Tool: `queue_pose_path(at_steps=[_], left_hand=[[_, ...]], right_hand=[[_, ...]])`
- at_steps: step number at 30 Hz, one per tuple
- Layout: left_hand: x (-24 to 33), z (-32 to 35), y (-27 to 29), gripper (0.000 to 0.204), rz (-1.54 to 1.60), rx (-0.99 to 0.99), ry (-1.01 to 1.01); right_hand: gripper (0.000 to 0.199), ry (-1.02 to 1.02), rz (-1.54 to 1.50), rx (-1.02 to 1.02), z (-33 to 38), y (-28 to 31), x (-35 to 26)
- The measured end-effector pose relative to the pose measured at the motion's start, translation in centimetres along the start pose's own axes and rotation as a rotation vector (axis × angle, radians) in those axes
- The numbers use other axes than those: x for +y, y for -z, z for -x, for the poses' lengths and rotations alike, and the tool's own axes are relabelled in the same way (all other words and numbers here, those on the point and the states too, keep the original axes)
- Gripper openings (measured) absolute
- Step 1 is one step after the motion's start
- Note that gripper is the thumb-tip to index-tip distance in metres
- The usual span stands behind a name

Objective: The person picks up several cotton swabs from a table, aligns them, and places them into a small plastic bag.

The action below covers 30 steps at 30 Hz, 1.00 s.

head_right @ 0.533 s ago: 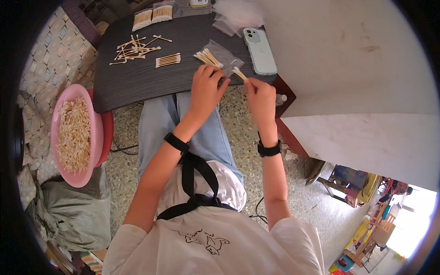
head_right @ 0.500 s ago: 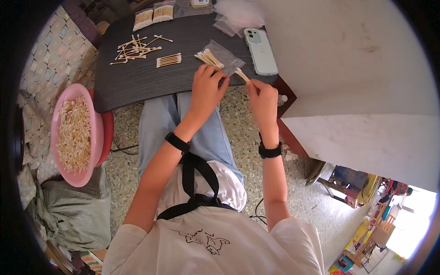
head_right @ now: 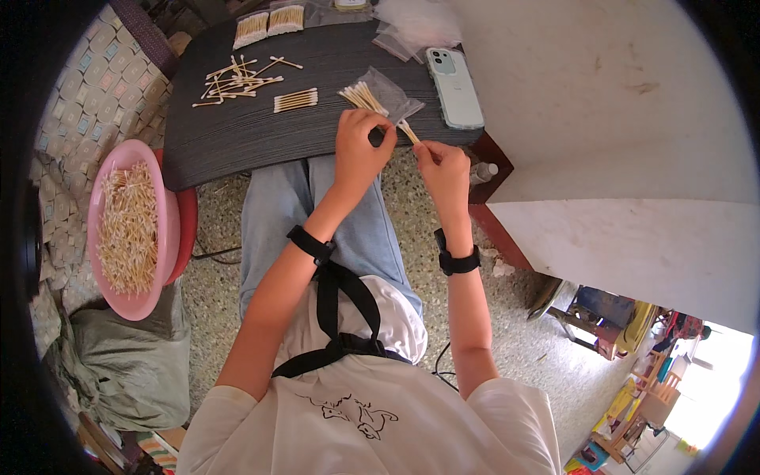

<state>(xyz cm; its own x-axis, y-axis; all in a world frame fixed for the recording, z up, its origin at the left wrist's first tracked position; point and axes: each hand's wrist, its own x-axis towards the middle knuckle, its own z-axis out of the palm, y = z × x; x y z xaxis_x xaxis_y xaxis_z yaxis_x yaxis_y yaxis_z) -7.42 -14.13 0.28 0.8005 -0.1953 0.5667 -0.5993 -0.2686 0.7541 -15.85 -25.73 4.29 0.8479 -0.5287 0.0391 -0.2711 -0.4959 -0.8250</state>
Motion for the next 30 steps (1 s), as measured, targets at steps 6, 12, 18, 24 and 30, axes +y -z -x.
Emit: queue_pose_path(at_steps=[6,12,18,24,30], left_hand=[[0.0,-0.1,0.2,0.007,0.046,0.0,0.033],[0.1,-0.1,0.4,0.009,0.02,-0.04,0.073],[-0.1,0.0,0.2,0.009,-0.045,-0.077,0.071],[-0.2,0.1,0.0,0.008,-0.086,-0.08,0.031],[0.0,0.3,0.5,0.007,-0.099,-0.121,-0.071]], right_hand=[[0.02,-0.006,0.022,-0.031,0.1,0.0,0.3],[0.02,0.005,-0.02,0.125,0.6,0.5,-0.4],[0.021,-0.014,0.077,0.044,0.5,0.0,-0.4],[0.022,-0.03,0.008,0.031,0.0,-0.8,1.3],[0.022,0.017,0.123,0.036,-0.8,-0.9,0.1]])
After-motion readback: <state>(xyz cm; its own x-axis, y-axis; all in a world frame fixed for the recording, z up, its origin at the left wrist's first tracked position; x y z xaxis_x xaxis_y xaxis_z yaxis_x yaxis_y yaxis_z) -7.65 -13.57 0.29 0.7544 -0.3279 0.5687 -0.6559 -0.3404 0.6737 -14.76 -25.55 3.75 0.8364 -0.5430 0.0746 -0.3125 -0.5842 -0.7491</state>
